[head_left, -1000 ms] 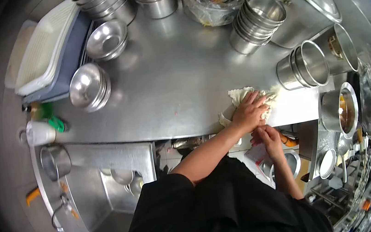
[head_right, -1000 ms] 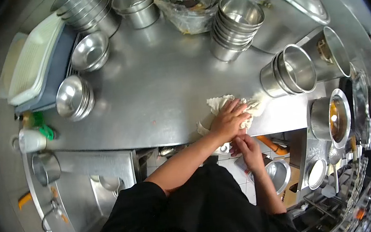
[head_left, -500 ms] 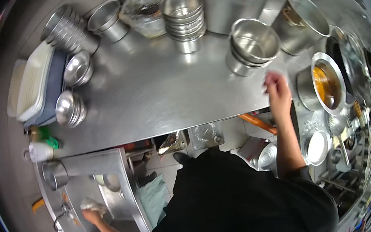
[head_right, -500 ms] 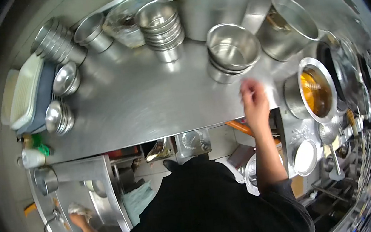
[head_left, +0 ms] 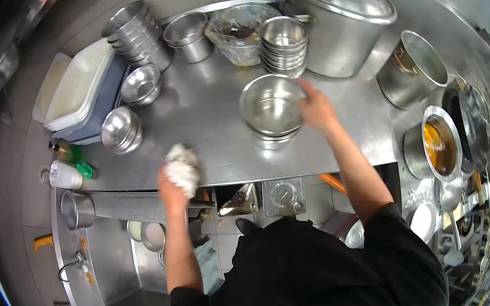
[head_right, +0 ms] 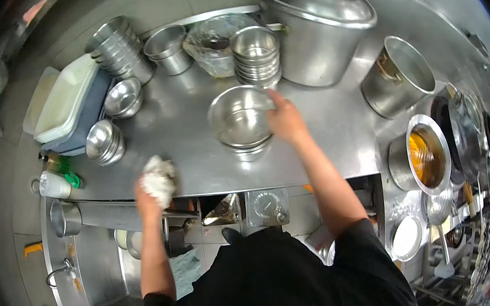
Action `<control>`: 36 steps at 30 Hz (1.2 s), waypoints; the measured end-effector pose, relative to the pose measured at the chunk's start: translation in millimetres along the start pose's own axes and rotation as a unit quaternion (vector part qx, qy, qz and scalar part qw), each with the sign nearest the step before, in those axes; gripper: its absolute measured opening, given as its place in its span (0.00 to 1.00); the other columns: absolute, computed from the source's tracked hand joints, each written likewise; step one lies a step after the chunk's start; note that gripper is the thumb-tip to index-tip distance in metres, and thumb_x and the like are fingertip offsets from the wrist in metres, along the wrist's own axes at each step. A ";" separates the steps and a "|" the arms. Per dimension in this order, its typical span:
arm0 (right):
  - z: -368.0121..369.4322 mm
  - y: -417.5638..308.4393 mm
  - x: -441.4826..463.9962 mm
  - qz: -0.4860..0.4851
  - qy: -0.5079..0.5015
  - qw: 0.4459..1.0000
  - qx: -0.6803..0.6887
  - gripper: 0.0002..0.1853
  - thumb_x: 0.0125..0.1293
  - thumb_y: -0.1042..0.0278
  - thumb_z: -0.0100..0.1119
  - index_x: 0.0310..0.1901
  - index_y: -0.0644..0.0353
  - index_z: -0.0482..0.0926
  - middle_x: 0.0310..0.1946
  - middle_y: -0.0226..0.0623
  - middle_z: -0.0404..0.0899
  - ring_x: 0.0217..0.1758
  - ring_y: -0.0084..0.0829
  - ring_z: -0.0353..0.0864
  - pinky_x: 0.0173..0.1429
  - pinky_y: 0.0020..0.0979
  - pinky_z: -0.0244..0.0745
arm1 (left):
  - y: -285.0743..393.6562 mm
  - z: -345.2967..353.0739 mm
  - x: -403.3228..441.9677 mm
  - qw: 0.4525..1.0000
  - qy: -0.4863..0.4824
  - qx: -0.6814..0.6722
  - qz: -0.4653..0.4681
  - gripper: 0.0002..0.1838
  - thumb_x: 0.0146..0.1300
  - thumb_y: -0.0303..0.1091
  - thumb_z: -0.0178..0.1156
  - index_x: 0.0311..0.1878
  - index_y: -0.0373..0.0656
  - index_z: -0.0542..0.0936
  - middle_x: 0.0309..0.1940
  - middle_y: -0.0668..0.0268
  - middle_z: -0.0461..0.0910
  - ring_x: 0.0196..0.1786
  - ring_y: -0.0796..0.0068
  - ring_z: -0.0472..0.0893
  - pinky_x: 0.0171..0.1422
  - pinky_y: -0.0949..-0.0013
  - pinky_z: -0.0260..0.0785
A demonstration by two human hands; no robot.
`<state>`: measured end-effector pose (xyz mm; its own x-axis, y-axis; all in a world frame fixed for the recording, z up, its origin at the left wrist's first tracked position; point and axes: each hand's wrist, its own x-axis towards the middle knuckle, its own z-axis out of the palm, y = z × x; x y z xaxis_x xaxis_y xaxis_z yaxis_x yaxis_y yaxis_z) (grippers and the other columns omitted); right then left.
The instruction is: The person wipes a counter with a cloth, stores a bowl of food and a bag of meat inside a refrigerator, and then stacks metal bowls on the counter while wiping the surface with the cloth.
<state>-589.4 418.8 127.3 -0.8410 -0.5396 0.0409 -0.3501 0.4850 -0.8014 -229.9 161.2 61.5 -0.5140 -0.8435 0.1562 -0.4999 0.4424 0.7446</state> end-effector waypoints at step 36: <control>-105.1 -26.6 -9.7 -0.254 0.008 0.900 -0.354 0.23 0.62 0.41 0.64 0.31 0.57 0.81 0.26 0.42 0.79 0.36 0.46 0.80 0.45 0.47 0.72 | 123.6 259.0 158.9 0.944 -0.130 0.241 0.184 0.42 0.69 0.68 0.44 0.77 0.46 0.61 0.79 0.50 0.50 0.81 0.42 0.47 0.83 0.44 0.35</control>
<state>-615.3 483.5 211.0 -0.5027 -0.8081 0.3071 -0.8612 0.4991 -0.0963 -553.9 160.8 10.2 -0.8376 -0.5292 0.1354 -0.4801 0.8315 0.2795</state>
